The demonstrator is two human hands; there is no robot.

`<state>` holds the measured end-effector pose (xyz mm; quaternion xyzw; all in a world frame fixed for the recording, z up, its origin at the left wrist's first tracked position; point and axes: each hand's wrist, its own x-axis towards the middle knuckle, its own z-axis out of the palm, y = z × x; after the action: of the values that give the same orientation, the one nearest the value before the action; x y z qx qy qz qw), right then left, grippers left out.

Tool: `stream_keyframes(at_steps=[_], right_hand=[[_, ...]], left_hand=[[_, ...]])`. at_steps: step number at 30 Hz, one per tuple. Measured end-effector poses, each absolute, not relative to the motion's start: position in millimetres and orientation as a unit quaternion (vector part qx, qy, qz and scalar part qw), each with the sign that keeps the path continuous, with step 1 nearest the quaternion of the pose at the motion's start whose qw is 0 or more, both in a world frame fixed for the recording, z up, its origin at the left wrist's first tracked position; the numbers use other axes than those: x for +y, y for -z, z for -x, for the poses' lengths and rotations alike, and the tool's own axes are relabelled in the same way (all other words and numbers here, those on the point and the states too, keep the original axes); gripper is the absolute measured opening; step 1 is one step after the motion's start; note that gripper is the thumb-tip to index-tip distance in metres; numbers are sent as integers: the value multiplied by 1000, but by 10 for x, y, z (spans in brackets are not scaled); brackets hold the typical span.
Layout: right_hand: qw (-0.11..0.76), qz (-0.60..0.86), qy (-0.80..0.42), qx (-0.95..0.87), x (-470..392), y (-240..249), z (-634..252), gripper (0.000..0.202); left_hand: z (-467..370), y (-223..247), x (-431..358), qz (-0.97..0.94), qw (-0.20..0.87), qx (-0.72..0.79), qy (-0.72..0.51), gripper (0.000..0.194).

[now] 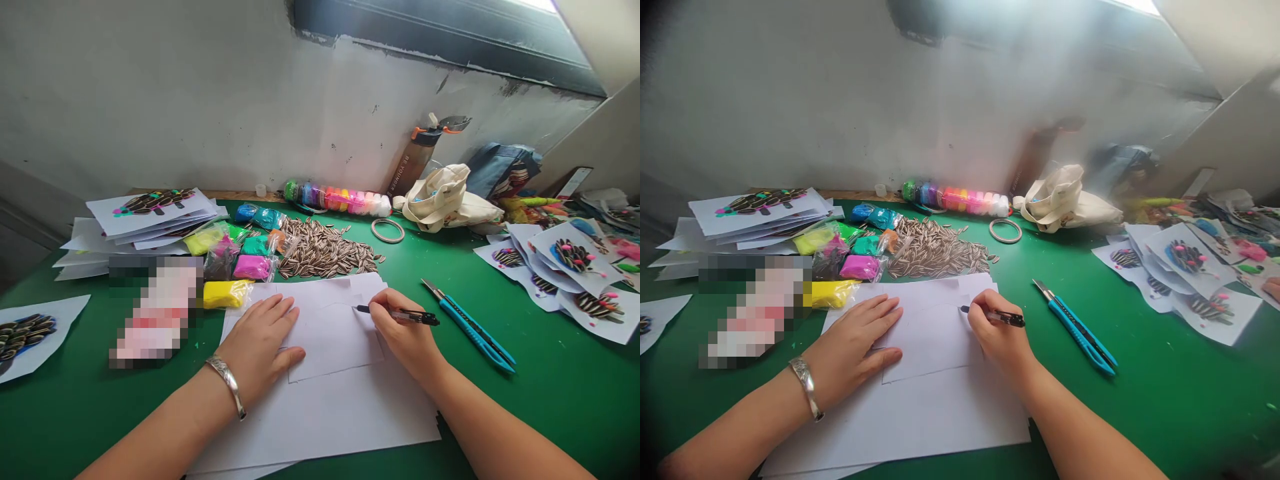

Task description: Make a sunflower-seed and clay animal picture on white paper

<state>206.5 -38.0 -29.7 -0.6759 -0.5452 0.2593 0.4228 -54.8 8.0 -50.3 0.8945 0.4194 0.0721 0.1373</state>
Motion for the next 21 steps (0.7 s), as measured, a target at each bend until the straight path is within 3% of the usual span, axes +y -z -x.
stream_keyframes(at_steps=[21], right_hand=[[451, 627, -276, -572, -413, 249, -2104, 16]], left_hand=[[543, 486, 77, -901, 116, 414, -58, 57]])
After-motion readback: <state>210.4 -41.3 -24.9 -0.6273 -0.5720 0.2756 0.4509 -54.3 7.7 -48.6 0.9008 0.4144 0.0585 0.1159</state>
